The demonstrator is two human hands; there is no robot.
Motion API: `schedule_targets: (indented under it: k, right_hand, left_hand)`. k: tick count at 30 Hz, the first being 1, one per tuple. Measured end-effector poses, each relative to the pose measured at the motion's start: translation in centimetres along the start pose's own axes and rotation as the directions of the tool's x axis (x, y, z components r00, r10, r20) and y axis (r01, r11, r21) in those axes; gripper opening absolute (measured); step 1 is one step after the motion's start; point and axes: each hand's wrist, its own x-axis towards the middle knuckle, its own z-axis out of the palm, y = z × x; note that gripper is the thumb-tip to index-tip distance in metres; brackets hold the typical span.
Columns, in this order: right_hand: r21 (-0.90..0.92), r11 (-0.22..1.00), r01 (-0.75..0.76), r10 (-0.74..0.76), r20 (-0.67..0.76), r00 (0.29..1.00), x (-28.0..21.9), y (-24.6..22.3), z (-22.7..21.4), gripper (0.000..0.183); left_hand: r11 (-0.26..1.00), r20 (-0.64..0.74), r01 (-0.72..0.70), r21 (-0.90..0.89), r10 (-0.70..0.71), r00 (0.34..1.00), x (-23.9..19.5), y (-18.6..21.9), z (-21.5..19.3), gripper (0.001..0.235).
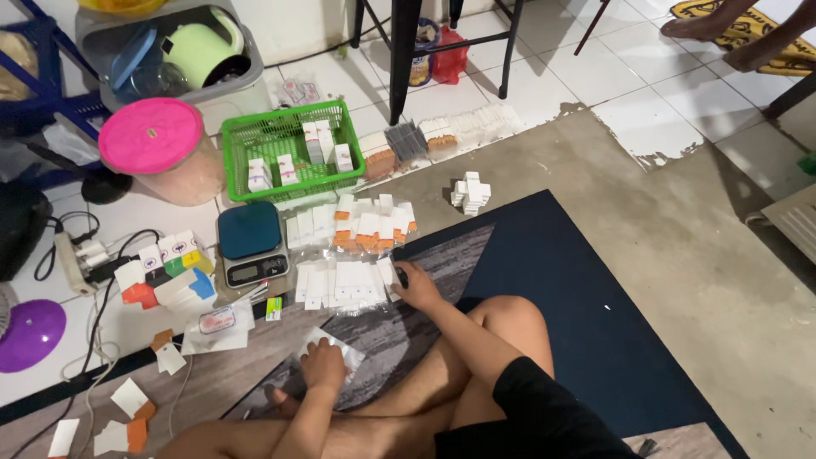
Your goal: The person sits on a mat and repeatedly picks up small white boxes, places them into clear plastic bags, and sets the filled bags aside. The workspace includes a digital scale, a green basket, and stacks of boxes.
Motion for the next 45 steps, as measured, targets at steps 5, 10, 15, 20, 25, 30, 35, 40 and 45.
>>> schedule_targets:
  k: [5, 10, 15, 20, 25, 30, 35, 40, 45]
  right_hand:
    - [0.017, 0.997, -0.078, 0.079, -0.055, 0.995, 0.0, 0.1, -0.6, 0.056]
    - [0.002, 0.994, -0.109, 0.108, -0.156, 0.982, -0.2, -0.2, -1.3, 0.049]
    - [0.003, 0.997, -0.081, 0.078, -0.294, 0.953, -0.9, -0.2, -1.2, 0.045]
    - [0.023, 0.999, -0.038, 0.043, -0.260, 0.965, -0.6, 1.5, -0.5, 0.039]
    - [0.015, 0.999, -0.043, 0.045, -0.262, 0.964, -0.5, 1.9, -1.1, 0.039]
    - [-0.049, 0.999, -0.023, 0.005, -0.338, 0.941, -0.3, 0.8, -1.2, 0.034]
    - [0.135, 0.987, 0.089, -0.061, -0.198, 0.978, -2.6, -3.8, -0.4, 0.032]
    - [0.760, 0.576, -0.300, -0.044, 0.395, 0.917, -3.9, -5.1, 3.8, 0.067]
    - [0.839, 0.483, -0.250, 0.107, 0.227, 0.968, -6.0, -11.8, 1.5, 0.022]
  left_hand:
    - [0.999, -0.081, -0.014, 0.036, 0.017, 0.997, 0.7, -0.6, 0.9, 0.024]
    - [1.000, -0.107, 0.007, 0.027, -0.004, 0.994, 0.5, -0.7, 0.3, 0.018]
    - [0.997, -0.106, 0.043, -0.069, -0.050, 0.993, 0.2, -1.5, -0.4, 0.029]
    - [0.989, -0.115, 0.079, -0.123, -0.093, 0.989, -1.0, -1.3, -1.9, 0.030]
    - [0.967, -0.143, 0.122, -0.225, -0.157, 0.977, -1.3, -2.0, -3.9, 0.028]
    - [0.833, -0.295, 0.133, -0.536, -0.333, 0.896, 0.3, -5.5, -5.4, 0.019]
    - [0.196, -0.216, -0.162, -0.967, -0.303, 0.928, 3.7, -6.9, -3.7, 0.022]
    - [-0.264, -0.113, -0.145, -0.954, -0.132, 0.985, 3.6, -5.3, -4.2, 0.023]
    - [-0.358, -0.146, -0.143, -0.923, -0.016, 0.989, 1.5, -4.1, -6.6, 0.023]
